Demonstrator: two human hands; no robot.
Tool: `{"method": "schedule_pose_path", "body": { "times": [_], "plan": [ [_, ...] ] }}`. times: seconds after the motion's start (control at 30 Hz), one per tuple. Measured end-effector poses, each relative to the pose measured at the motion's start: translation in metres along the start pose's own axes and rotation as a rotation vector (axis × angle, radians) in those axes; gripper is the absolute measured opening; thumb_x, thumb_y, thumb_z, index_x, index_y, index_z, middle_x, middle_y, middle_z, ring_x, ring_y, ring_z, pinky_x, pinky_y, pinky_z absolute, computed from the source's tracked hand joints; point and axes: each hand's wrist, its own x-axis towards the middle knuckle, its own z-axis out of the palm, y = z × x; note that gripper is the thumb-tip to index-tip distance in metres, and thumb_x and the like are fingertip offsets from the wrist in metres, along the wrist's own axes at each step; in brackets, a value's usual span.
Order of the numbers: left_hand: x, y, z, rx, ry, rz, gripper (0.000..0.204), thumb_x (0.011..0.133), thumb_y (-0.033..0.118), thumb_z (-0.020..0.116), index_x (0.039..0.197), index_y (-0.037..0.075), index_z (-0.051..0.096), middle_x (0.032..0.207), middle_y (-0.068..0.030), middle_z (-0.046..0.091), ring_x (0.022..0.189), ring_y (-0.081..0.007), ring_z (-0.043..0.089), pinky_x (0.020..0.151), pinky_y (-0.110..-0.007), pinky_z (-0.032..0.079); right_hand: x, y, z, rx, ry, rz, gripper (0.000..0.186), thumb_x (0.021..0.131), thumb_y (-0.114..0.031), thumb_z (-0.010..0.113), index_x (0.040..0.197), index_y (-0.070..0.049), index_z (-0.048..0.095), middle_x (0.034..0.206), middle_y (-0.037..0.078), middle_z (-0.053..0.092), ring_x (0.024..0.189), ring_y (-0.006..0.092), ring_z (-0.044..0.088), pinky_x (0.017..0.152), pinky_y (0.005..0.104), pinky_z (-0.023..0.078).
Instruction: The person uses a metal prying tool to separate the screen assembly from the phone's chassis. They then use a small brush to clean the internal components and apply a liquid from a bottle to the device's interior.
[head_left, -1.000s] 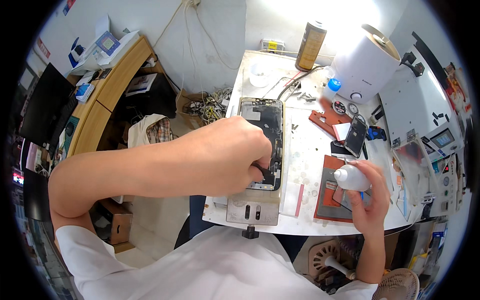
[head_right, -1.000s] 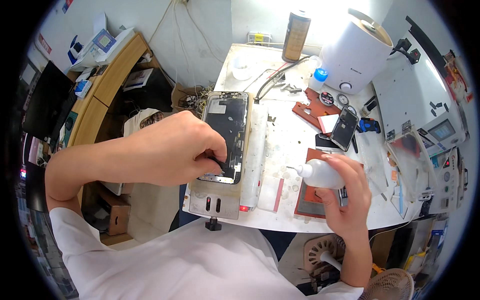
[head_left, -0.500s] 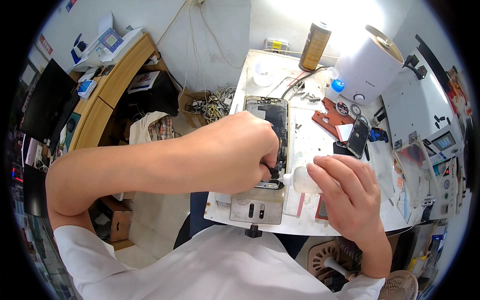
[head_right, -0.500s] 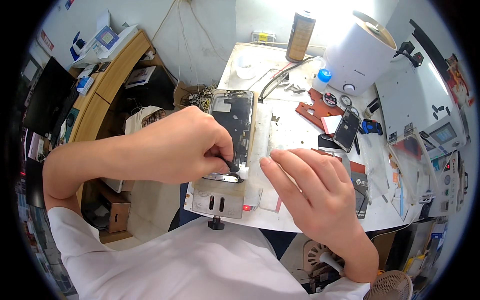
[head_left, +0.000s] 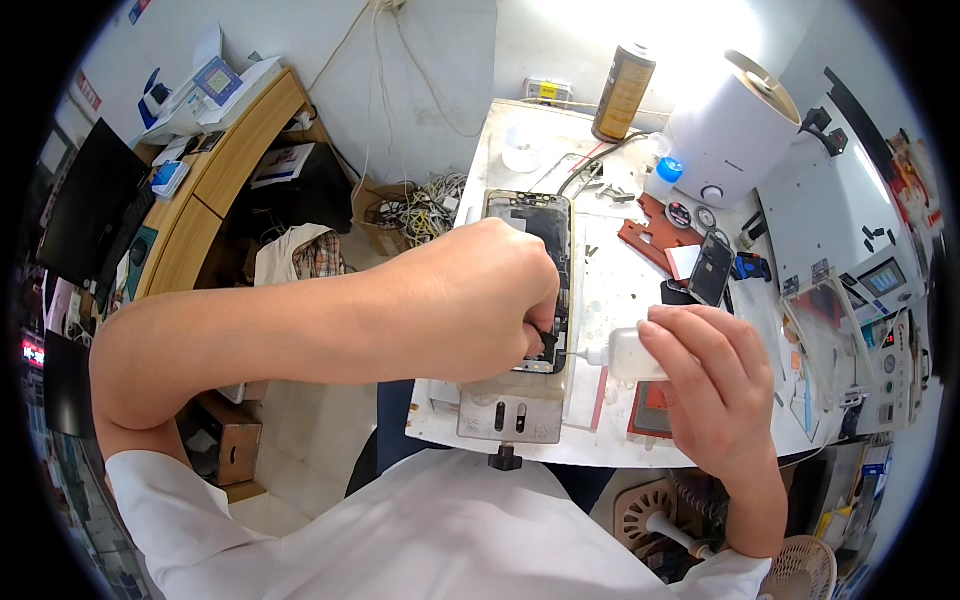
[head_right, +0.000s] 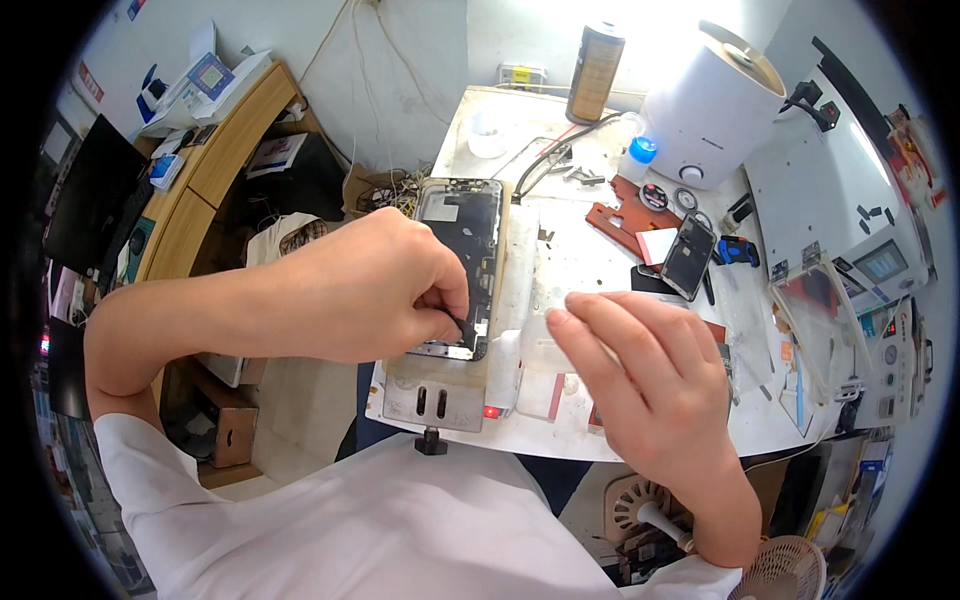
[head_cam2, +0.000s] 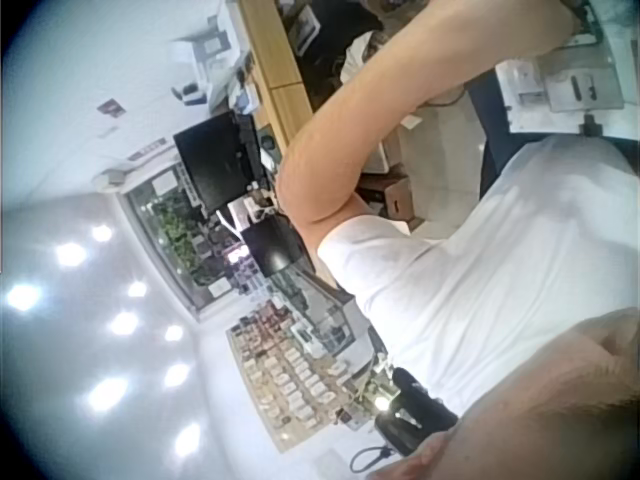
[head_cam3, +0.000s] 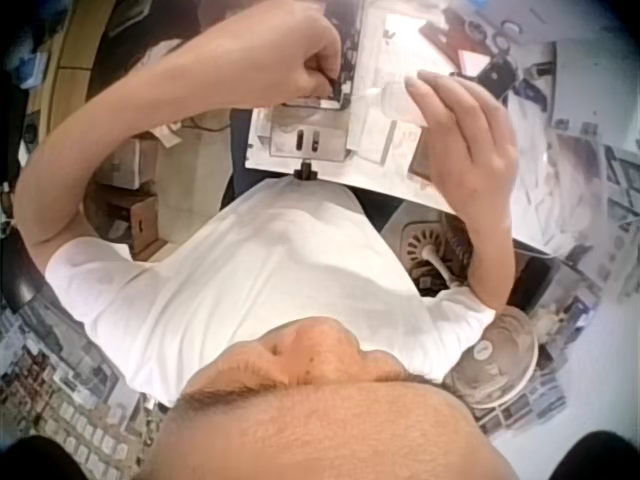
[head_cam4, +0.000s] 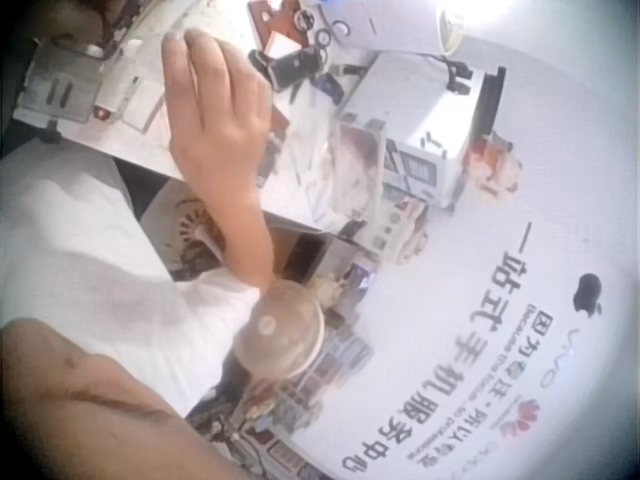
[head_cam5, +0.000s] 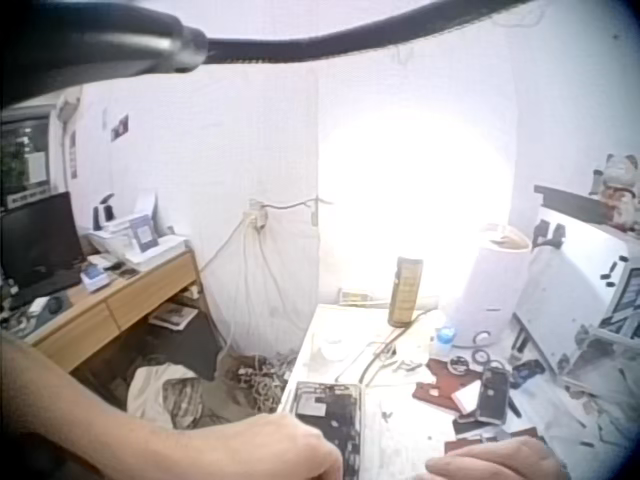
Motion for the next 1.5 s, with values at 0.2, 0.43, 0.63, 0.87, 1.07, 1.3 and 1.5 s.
{"method": "schedule_pose_path", "body": {
  "times": [0.2,0.43,0.63,0.87,1.07,1.3,1.5],
  "plan": [
    [0.001,0.004,0.002,0.039,0.011,-0.017,0.018,0.085,0.005,0.072,0.099,-0.006,0.077,0.087,-0.0194,0.077,0.081,-0.0267,0.077,0.077,-0.033,0.06,-0.009,0.002,-0.004,0.01,-0.009,0.068,0.037,0.08,-0.004,0.073,0.117,-0.006,0.073,0.115,0.006,0.071,0.103,0.0239,0.067,0.085,0.0338,0.052],
    [0.002,0.005,0.006,0.067,0.042,0.004,0.019,0.085,0.005,0.073,0.099,-0.007,0.077,0.087,-0.0204,0.077,0.081,-0.0278,0.077,0.077,-0.033,0.06,-0.014,0.002,-0.003,0.059,0.007,0.09,0.036,0.081,-0.003,0.072,0.117,-0.004,0.073,0.115,0.007,0.071,0.103,0.0245,0.067,0.085,0.0344,0.052],
    [0.0,0.007,0.005,0.046,0.043,0.005,0.018,0.086,0.005,0.073,0.1,-0.006,0.077,0.087,-0.0202,0.077,0.08,-0.0282,0.076,0.077,-0.034,0.06,-0.007,-0.005,0.005,0.145,0.012,0.07,0.038,0.079,-0.006,0.073,0.117,-0.004,0.073,0.115,0.007,0.071,0.103,0.0233,0.068,0.085,0.0342,0.052],
    [-0.008,0.001,0.005,0.134,0.058,0.062,0.017,0.09,0.006,0.069,0.101,-0.005,0.075,0.093,-0.0177,0.074,0.087,-0.0314,0.073,0.083,-0.038,0.058,0.003,-0.008,0.01,0.025,-0.011,-0.051,0.039,0.078,-0.009,0.073,0.117,-0.007,0.074,0.117,0.006,0.07,0.103,0.0225,0.067,0.084,0.0354,0.052],
    [-0.011,-0.006,0.005,0.099,0.12,0.157,0.013,0.09,0.006,0.068,0.097,-0.004,0.073,0.091,-0.0186,0.072,0.087,-0.0336,0.071,0.082,-0.04,0.057,0.011,-0.011,0.01,-0.033,-0.011,-0.105,0.039,0.079,-0.01,0.073,0.118,-0.009,0.074,0.118,0.004,0.069,0.103,0.0198,0.067,0.083,0.0349,0.051],
    [-0.011,-0.015,0.01,0.077,0.091,0.177,0.011,0.09,0.004,0.068,0.096,-0.004,0.072,0.091,-0.0193,0.072,0.088,-0.0347,0.071,0.081,-0.042,0.056,0.019,-0.015,0.008,-0.015,-0.031,-0.101,0.038,0.08,-0.009,0.072,0.118,-0.008,0.074,0.117,0.005,0.069,0.101,0.0198,0.068,0.082,0.0356,0.051],
    [-0.012,-0.02,0.009,0.121,0.086,0.212,0.01,0.088,0.004,0.068,0.092,-0.004,0.074,0.088,-0.019,0.072,0.088,-0.0355,0.071,0.082,-0.042,0.057,0.022,-0.017,0.011,-0.01,-0.018,-0.12,0.037,0.08,-0.009,0.072,0.116,-0.008,0.075,0.115,0.005,0.07,0.1,0.0201,0.069,0.081,0.0353,0.051]
  ]
}}
